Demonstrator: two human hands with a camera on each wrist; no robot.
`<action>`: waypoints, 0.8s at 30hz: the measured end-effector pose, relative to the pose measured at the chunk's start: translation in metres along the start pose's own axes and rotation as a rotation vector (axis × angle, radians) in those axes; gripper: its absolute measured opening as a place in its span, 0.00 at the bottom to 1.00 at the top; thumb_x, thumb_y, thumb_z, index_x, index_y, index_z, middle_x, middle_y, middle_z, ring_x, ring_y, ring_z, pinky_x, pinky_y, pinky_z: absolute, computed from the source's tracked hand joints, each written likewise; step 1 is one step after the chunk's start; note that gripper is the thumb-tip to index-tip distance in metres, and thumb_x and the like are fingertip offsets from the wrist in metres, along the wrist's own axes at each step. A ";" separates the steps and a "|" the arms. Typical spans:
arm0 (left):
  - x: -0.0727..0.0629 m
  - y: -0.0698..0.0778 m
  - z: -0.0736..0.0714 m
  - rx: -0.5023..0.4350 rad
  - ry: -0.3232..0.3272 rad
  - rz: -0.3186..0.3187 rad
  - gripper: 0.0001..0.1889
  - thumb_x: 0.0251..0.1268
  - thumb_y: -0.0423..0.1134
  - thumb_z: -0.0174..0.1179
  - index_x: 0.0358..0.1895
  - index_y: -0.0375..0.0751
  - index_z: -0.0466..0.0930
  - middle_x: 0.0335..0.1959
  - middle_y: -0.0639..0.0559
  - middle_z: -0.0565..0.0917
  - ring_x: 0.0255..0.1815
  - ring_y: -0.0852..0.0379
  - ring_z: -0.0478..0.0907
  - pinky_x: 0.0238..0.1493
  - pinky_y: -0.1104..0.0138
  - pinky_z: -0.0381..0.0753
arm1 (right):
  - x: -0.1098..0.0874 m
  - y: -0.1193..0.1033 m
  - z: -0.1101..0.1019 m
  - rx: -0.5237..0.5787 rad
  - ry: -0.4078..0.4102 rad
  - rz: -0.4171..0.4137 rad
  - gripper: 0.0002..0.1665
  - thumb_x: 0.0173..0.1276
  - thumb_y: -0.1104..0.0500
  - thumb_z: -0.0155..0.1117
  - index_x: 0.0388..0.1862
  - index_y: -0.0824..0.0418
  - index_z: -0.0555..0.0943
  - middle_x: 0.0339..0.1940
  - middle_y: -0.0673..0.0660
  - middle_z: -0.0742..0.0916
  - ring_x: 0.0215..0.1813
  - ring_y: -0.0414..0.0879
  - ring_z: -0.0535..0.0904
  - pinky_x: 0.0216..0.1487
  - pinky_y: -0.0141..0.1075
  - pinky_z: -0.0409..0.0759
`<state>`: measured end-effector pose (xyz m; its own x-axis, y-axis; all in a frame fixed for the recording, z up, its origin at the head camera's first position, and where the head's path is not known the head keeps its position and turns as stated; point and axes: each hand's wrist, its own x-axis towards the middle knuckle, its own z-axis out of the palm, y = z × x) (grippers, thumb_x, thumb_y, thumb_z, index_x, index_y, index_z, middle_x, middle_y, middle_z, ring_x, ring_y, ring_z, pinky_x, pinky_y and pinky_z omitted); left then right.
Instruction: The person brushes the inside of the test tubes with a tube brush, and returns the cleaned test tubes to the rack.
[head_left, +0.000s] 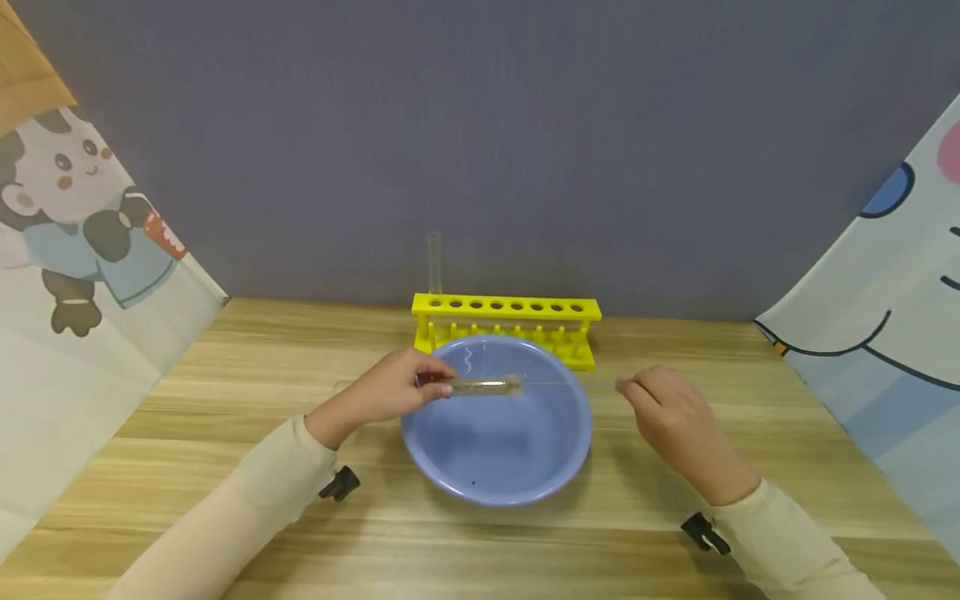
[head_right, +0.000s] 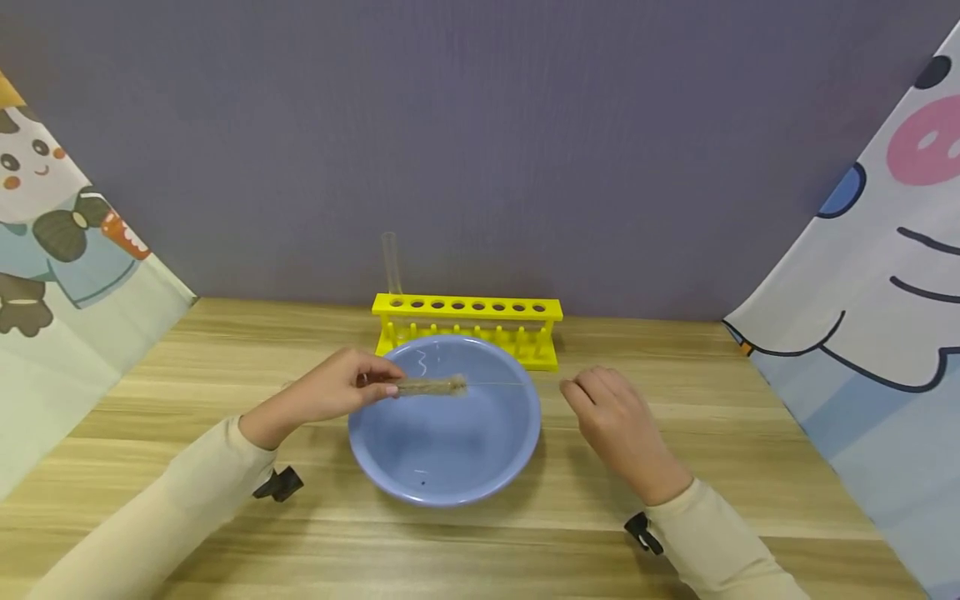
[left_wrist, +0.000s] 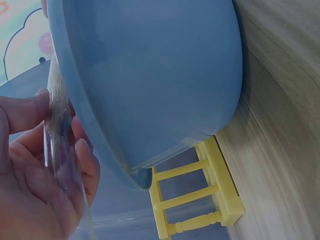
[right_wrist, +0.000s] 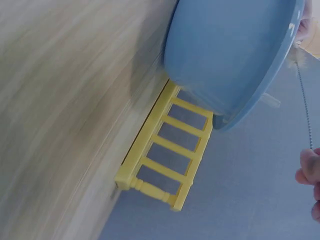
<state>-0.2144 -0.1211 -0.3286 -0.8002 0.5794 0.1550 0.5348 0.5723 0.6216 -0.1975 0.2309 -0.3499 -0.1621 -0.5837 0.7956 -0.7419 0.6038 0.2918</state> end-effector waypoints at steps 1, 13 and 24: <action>0.000 0.001 0.000 0.007 0.007 -0.006 0.09 0.62 0.34 0.61 0.43 0.35 0.84 0.30 0.55 0.84 0.27 0.63 0.73 0.29 0.70 0.74 | 0.001 0.000 0.000 0.011 -0.008 0.007 0.21 0.72 0.67 0.37 0.30 0.71 0.79 0.25 0.59 0.79 0.26 0.53 0.73 0.28 0.42 0.74; 0.002 0.009 0.007 0.022 0.139 -0.108 0.13 0.59 0.34 0.65 0.48 0.41 0.84 0.39 0.52 0.86 0.31 0.61 0.75 0.33 0.69 0.76 | 0.012 -0.003 -0.006 0.101 -0.114 0.090 0.24 0.77 0.58 0.38 0.30 0.65 0.80 0.24 0.54 0.77 0.27 0.48 0.72 0.29 0.37 0.74; 0.001 0.008 0.014 0.061 0.254 0.004 0.16 0.52 0.33 0.69 0.47 0.44 0.85 0.43 0.52 0.86 0.42 0.56 0.81 0.38 0.68 0.80 | 0.018 -0.003 -0.005 0.257 -0.130 0.147 0.26 0.76 0.50 0.42 0.30 0.62 0.83 0.23 0.49 0.79 0.25 0.39 0.71 0.27 0.27 0.73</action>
<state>-0.2073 -0.1076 -0.3340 -0.8363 0.4221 0.3499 0.5475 0.6086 0.5743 -0.1950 0.2212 -0.3334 -0.3490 -0.5747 0.7402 -0.8417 0.5395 0.0220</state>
